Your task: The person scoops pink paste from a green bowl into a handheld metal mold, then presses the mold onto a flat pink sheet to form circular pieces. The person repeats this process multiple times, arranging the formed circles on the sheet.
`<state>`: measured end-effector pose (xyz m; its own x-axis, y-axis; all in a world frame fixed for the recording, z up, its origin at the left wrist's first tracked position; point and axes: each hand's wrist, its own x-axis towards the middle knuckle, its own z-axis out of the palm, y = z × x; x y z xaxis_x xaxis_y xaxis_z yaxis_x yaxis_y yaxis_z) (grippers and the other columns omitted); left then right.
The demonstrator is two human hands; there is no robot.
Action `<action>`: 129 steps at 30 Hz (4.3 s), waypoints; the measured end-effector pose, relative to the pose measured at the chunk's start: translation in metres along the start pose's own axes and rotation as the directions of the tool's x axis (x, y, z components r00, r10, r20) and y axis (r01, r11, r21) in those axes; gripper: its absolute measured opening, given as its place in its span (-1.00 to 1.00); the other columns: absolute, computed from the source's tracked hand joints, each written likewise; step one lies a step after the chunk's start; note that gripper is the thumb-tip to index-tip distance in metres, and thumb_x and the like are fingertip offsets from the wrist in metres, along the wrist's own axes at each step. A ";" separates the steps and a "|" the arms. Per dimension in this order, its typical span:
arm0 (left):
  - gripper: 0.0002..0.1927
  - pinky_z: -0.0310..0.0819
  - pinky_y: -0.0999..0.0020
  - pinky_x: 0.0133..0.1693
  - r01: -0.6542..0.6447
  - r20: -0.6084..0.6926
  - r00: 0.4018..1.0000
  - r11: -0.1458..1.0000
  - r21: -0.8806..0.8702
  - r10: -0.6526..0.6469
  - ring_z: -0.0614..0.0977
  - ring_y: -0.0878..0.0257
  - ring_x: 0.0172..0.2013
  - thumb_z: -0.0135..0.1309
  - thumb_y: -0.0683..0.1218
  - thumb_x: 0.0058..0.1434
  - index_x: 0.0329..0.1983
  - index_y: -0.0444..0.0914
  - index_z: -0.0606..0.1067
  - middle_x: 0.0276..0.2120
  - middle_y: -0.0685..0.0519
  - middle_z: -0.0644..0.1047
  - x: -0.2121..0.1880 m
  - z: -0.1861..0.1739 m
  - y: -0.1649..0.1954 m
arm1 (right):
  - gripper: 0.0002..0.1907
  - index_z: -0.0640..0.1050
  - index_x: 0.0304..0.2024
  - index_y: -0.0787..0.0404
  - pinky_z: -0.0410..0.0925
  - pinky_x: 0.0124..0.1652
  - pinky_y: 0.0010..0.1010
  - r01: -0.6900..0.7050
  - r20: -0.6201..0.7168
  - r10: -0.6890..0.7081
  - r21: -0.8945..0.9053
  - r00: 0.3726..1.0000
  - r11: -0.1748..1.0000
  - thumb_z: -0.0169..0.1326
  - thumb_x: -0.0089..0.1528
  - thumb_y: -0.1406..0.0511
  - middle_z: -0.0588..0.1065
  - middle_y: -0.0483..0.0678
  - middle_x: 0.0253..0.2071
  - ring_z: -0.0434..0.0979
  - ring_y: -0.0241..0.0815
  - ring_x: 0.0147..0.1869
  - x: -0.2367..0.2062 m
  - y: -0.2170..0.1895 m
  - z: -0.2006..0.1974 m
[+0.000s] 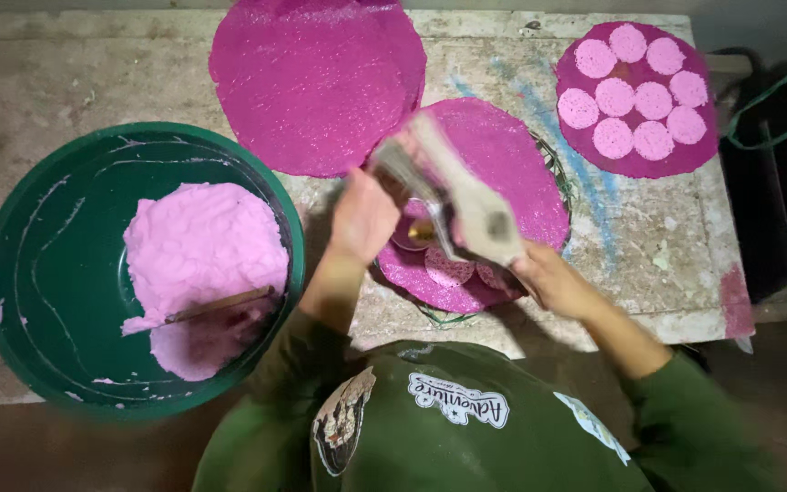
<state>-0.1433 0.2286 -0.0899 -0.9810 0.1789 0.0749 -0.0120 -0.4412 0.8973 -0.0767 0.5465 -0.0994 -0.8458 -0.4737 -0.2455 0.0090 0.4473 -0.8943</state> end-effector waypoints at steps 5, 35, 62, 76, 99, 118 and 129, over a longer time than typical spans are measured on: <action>-0.43 0.41 0.16 0.11 0.038 0.058 0.998 0.480 -0.877 0.028 0.43 0.26 -0.29 -0.10 0.44 0.25 -0.21 -0.14 0.37 -0.41 0.16 0.33 0.040 0.004 0.002 | -0.19 0.54 -0.14 0.32 0.43 -0.38 -0.25 -0.352 0.336 0.382 -0.148 0.861 0.924 -0.37 0.31 -0.24 0.49 -0.06 -0.43 0.49 -0.20 -0.40 0.051 -0.057 -0.028; -0.69 0.23 0.28 -0.34 -0.255 -0.262 0.963 0.544 -0.800 0.067 0.19 0.34 -0.61 -0.20 0.15 0.28 -0.51 -0.06 0.24 -0.66 0.25 0.15 0.072 -0.051 -0.042 | -0.31 0.57 0.05 0.30 0.40 -0.20 0.09 -0.192 -0.093 0.171 -0.613 0.981 0.766 -0.19 0.33 -0.14 0.55 0.31 -0.44 0.61 0.30 -0.28 0.098 -0.125 0.015; -0.60 0.23 0.28 -0.42 -0.289 -0.337 0.941 0.577 -0.764 0.025 0.23 0.30 -0.63 -0.26 0.23 0.28 -0.55 -0.08 0.26 -0.69 0.21 0.22 0.074 -0.046 -0.038 | -0.39 0.58 -0.12 0.28 0.35 -0.40 0.06 -0.056 -0.103 -0.009 -0.613 0.995 0.788 -0.21 0.37 -0.09 0.50 0.24 -0.53 0.52 0.22 -0.46 0.113 -0.076 0.011; 0.11 0.00 -0.10 0.33 -0.112 0.215 0.942 0.364 0.925 -0.256 0.17 -0.12 0.35 0.35 -0.10 -0.07 0.49 -0.18 -0.01 0.31 -0.21 0.24 -0.012 -0.021 -0.035 | -0.14 0.48 -0.16 0.31 0.19 -0.63 -0.50 0.278 -0.502 -0.284 -0.088 0.817 0.956 -0.45 0.37 -0.31 0.38 -0.14 -0.58 0.31 -0.38 -0.62 0.021 -0.027 -0.003; -0.53 0.32 -0.05 -0.17 -0.456 0.737 0.573 0.608 0.650 -0.359 0.52 -0.15 -0.17 0.18 0.04 0.05 0.00 -0.17 0.40 -0.20 -0.21 0.47 -0.060 0.106 0.086 | -0.40 0.49 -0.39 0.25 0.29 -0.44 -0.20 0.597 0.077 -0.755 -0.666 0.651 0.447 0.25 0.08 -0.16 0.40 -0.01 -0.50 0.43 0.00 -0.45 -0.091 -0.161 -0.021; -0.81 0.48 0.11 -0.32 -0.116 0.436 0.740 0.542 0.832 -0.512 0.66 0.00 -0.34 0.00 -0.06 0.32 -0.03 -0.12 0.50 -0.38 -0.12 0.57 -0.179 -0.020 0.242 | -0.50 0.34 -0.45 0.20 0.19 -0.35 -0.12 0.718 0.639 -0.580 0.061 0.506 0.694 0.11 0.38 0.00 0.25 -0.04 -0.54 0.38 0.02 -0.44 -0.013 -0.246 0.013; -0.82 0.48 0.21 -0.35 -0.006 0.150 0.978 0.694 0.720 -0.147 0.63 0.10 -0.38 0.07 -0.16 0.29 -0.06 -0.24 0.52 -0.35 -0.06 0.57 -0.231 -0.132 0.195 | -0.67 0.59 -0.06 0.01 0.38 -0.06 -0.18 0.539 0.463 -0.886 -0.748 0.005 -0.388 0.21 0.11 0.20 0.52 -0.02 -0.09 0.53 -0.06 -0.02 0.170 -0.344 0.105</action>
<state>0.0558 -0.0150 0.0101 -0.9284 0.3714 0.0065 0.1370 0.3263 0.9353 -0.1673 0.2328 0.1273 0.2349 -0.7500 0.6184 -0.8584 0.1384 0.4940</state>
